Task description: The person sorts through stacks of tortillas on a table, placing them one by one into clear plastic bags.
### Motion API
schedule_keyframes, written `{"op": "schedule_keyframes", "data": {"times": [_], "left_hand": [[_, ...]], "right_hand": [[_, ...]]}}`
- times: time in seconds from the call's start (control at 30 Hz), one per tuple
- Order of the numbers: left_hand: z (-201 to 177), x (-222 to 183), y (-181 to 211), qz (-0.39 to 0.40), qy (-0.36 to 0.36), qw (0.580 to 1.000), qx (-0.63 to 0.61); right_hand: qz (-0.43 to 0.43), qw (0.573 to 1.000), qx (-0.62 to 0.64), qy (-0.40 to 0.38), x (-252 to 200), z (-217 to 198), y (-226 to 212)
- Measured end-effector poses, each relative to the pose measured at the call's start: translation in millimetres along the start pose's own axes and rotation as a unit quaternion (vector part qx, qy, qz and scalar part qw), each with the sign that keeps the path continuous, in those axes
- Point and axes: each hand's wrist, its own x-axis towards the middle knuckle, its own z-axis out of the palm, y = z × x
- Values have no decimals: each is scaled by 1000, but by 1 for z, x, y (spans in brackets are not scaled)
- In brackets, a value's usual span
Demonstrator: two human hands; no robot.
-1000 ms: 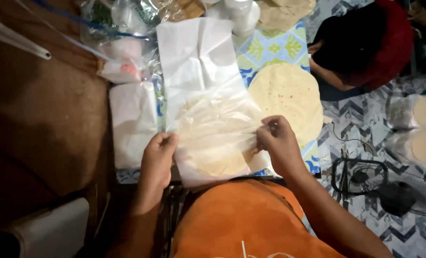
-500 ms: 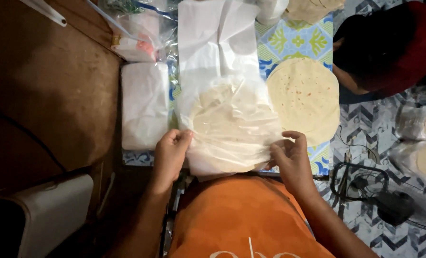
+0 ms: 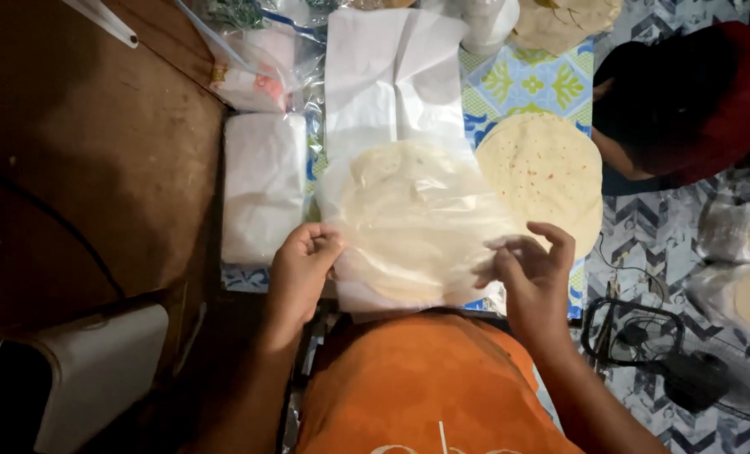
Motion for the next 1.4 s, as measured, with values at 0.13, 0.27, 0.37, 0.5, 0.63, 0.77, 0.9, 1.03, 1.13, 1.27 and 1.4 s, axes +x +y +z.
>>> {"op": "schedule_keyframes", "data": {"times": [0.13,0.27,0.37,0.5,0.63,0.77,0.9,1.03,1.13,1.27,1.4], "left_hand": [[-1,6,-15,5,1,1000,-15],[-6,7,-14,-2,13,1000,4],[-6,1,-10,-21,14,1000,19],[-4,1,-26,-21,13,1000,-15],[-7,4,-43,13,16,1000,-20],[-3,6,-28,40,-3,999,13],[-1,-19,7,9,-23,998,57],[11,-35,29,21,-43,993,110],[23,-47,52,20,-92,994,47],[45,-43,91,45,-167,975,-139],[48,-43,141,77,-191,952,-227]], "right_hand": [[64,996,-60,7,-6,-5,15],[124,983,-137,-5,-7,-8,21],[129,974,-180,-36,-8,-11,24],[142,958,-236,-78,0,-19,-1],[122,872,-464,-101,35,-27,-21],[111,897,-425,-57,104,-13,-5],[164,891,-411,-102,93,3,-28],[124,889,-430,-94,78,7,-45],[135,889,-431,-77,76,2,-46],[99,944,-307,-67,82,-12,-34],[91,966,-218,-106,89,-20,-45]]}}
